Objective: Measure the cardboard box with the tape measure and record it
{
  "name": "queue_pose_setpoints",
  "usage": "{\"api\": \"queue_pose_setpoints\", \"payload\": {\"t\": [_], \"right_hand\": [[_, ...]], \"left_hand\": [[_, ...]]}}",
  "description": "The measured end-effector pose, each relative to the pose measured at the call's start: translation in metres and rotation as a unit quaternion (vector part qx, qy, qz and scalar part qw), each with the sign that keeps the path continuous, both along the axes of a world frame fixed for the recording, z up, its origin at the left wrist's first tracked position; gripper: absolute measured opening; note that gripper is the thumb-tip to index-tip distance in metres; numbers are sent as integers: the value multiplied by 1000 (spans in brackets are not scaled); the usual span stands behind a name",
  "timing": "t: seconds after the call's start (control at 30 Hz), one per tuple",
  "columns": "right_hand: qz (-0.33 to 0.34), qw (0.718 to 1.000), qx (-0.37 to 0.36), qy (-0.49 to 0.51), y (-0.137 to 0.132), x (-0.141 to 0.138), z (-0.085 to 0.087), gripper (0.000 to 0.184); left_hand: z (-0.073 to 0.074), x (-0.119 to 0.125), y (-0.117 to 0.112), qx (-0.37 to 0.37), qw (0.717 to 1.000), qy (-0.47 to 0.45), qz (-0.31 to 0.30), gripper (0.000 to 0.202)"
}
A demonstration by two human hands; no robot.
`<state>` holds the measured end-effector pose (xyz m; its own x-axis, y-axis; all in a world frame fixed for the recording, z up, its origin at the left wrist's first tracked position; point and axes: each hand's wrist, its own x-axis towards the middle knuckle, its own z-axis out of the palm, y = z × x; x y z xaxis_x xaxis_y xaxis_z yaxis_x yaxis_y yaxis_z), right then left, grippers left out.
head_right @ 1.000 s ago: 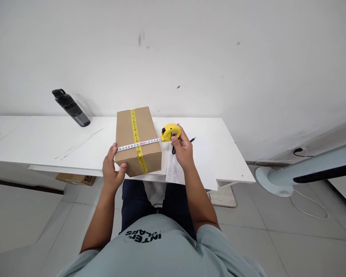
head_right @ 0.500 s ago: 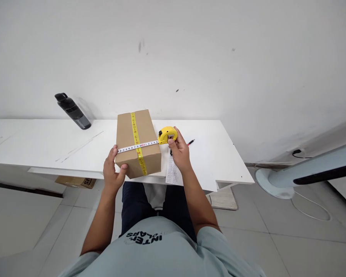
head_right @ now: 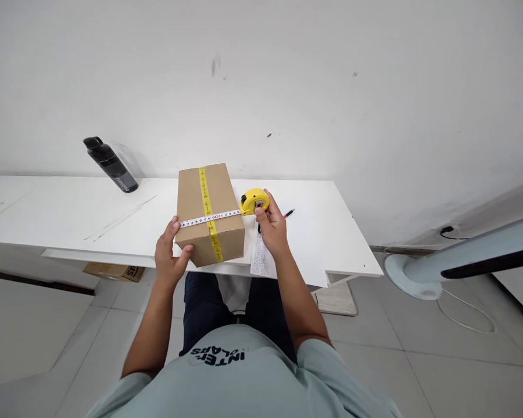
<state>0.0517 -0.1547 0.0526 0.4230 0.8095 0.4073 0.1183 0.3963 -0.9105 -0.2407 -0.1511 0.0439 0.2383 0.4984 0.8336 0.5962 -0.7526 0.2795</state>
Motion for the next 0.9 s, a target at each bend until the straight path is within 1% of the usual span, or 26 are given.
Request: {"api": "queue_pose_setpoints", "payload": {"t": [0.1, 0.2, 0.27, 0.33, 0.4, 0.5, 0.63, 0.73, 0.8, 0.9], "right_hand": [[6, 1000, -9, -14, 1, 2, 3, 75], [21, 1000, -9, -11, 0, 4, 6, 74], [31, 1000, -5, 0, -3, 4, 8, 74], [37, 999, -4, 12, -8, 3, 9, 73], [40, 999, -8, 25, -13, 3, 9, 73], [36, 999, -13, 34, -18, 3, 10, 74], [36, 999, -1, 29, -23, 0, 12, 73], [49, 998, 3, 38, -38, -7, 12, 72], [63, 997, -6, 48, -53, -12, 9, 70], [102, 992, -30, 68, -79, -16, -1, 67]], "left_hand": [[4, 2, -8, -2, 999, -8, 38, 55], [7, 8, -17, 6, 996, -50, 72, 45], [8, 11, -22, -3, 993, -85, 83, 35], [10, 13, -24, -29, 988, -131, 77, 22], [13, 14, -24, -49, 983, -173, 49, 15], [20, 15, -24, -47, 978, -203, 13, 7], [28, 16, -32, -49, 971, -232, 20, 14], [29, 18, -49, -56, 973, -222, 13, 22], [24, 22, -64, -69, 978, -196, -7, 26], [7, 35, -84, -115, 980, -155, -40, 29]]}}
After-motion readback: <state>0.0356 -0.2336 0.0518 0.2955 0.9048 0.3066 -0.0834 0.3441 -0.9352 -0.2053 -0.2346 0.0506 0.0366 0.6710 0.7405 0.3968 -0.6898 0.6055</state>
